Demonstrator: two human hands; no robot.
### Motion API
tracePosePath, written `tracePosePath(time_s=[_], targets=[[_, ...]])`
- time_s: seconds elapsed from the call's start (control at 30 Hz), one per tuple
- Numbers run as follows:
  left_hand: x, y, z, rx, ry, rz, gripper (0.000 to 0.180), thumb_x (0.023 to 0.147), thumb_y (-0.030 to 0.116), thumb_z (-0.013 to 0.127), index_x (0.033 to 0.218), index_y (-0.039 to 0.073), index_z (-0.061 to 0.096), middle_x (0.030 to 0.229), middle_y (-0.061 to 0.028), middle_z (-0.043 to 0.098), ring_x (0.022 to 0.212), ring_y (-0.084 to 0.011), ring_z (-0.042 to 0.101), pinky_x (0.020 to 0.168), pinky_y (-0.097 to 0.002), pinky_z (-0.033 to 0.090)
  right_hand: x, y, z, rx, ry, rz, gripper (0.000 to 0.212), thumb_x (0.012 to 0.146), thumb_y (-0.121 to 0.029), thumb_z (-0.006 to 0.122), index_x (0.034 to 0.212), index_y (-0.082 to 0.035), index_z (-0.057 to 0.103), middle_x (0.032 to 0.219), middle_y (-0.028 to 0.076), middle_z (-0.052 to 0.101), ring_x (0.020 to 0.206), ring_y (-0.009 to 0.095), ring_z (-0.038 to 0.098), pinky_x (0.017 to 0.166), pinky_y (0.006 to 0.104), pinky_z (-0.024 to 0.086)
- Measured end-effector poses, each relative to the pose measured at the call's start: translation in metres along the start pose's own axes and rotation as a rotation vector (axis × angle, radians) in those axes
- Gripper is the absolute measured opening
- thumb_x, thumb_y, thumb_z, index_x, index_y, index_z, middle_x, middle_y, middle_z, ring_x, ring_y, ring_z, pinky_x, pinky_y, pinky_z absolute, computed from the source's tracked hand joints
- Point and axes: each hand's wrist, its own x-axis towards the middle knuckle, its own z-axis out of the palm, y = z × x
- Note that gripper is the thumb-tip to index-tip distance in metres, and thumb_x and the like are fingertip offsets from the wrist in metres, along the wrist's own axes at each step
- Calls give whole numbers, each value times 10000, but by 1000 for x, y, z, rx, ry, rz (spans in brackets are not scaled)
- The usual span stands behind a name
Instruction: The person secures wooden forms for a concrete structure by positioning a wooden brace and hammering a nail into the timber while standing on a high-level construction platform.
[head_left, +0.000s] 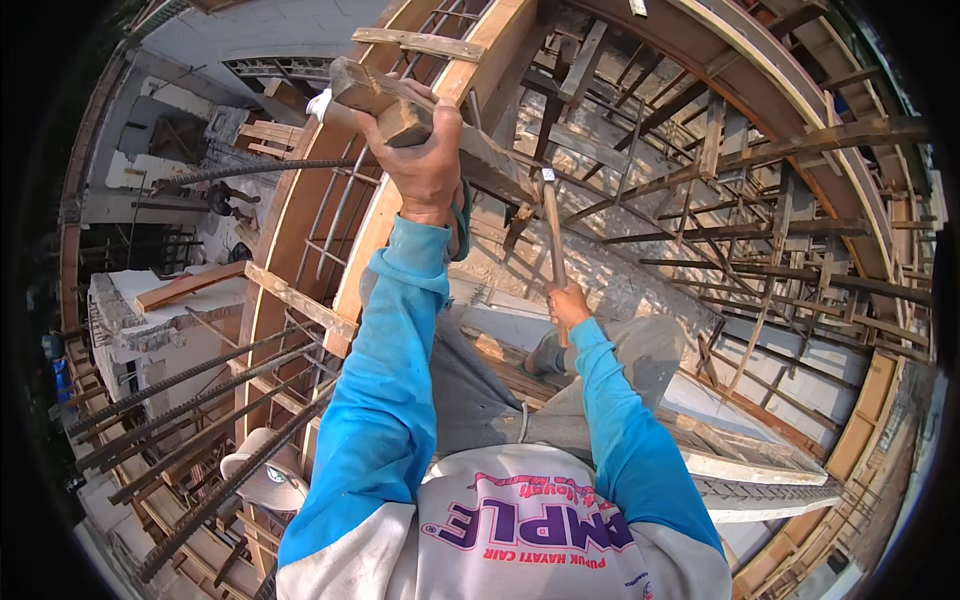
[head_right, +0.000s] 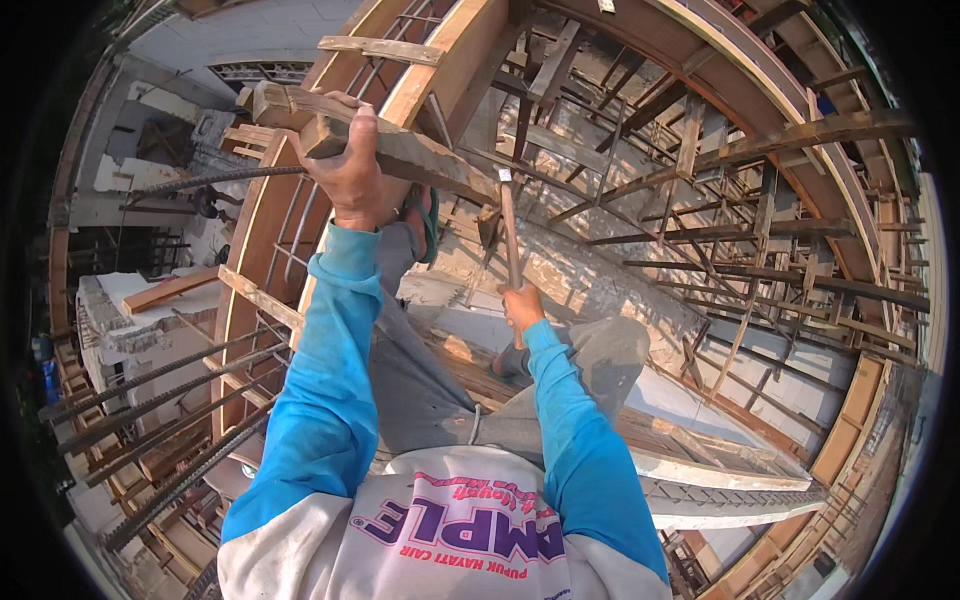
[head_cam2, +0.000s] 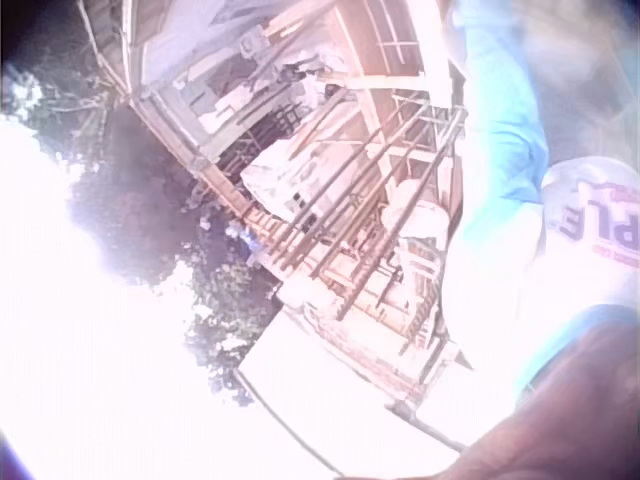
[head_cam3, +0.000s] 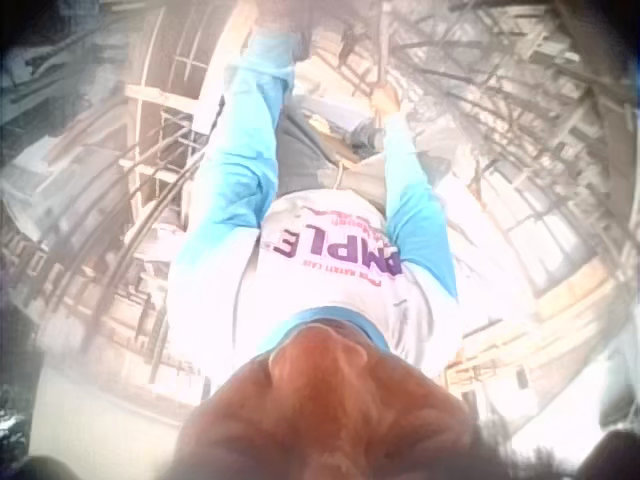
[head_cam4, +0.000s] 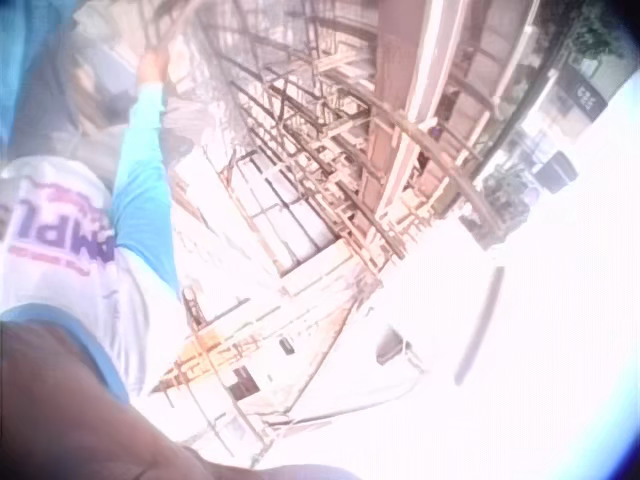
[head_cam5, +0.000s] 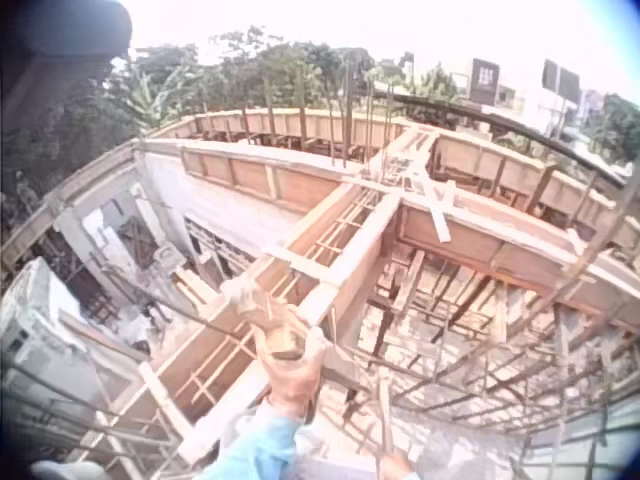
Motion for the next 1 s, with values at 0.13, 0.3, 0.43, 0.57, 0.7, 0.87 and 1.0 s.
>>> tracePosePath(time_s=[0.13, 0.3, 0.43, 0.57, 0.7, 0.87, 1.0], targets=[[-38, 10, 31, 199, -69, 224, 622, 656, 38, 688, 1201, -9, 392, 975, -124, 533, 828, -234, 564, 719, -329, 473, -30, 2, -30, 57, 122, 15, 140, 841, -168, 588, 791, -60, 514, 539, 0, 395, 414, 105, 351, 360, 296, 284], [-79, 20, 45, -6, -211, 319, 799, 468, 174, 814, 1161, 12, 449, 1024, -158, 539, 857, -339, 563, 747, -404, 422, -29, 85, -70, -38, 262, 58, 173, 835, -208, 586, 796, -47, 540, 558, 23, 467, 393, 137, 437, 325, 288, 358], [-89, 28, 37, 2, -248, 346, 806, 442, 225, 804, 1138, 21, 453, 977, -148, 530, 858, -334, 546, 722, -414, 401, -38, 85, -80, -43, 298, 109, 171, 837, -209, 584, 807, -47, 540, 563, 25, 473, 397, 138, 440, 328, 288, 363], [-109, 19, 42, -41, -180, 380, 799, 431, 232, 763, 1136, 31, 444, 962, -135, 506, 838, -336, 514, 745, -440, 382, -36, 83, -86, -22, 322, 138, 169, 839, -210, 582, 818, -48, 540, 568, 27, 478, 401, 138, 444, 331, 289, 368], [-111, 4, 29, -77, -86, 408, 748, 509, 280, 745, 1143, 20, 444, 977, -155, 511, 868, -352, 524, 766, -459, 397, -38, 77, -89, -20, 341, 161, 168, 841, -211, 580, 829, -48, 540, 574, 29, 484, 405, 139, 448, 334, 290, 374], [-107, -5, -7, -36, -73, 392, 602, 699, 333, 663, 1157, 7, 448, 981, -146, 527, 892, -326, 552, 768, -449, 424, -32, 74, -87, -48, 336, 179, 168, 843, -213, 577, 843, -49, 540, 580, 32, 490, 409, 140, 453, 338, 291, 380], [-111, 0, -7, -76, -88, 378, 655, 663, 320, 708, 1175, 8, 444, 987, -151, 526, 898, -335, 553, 772, -460, 426, -38, 78, -83, -27, 340, 180, 168, 845, -214, 575, 854, -49, 540, 585, 34, 496, 413, 140, 456, 341, 291, 386]])
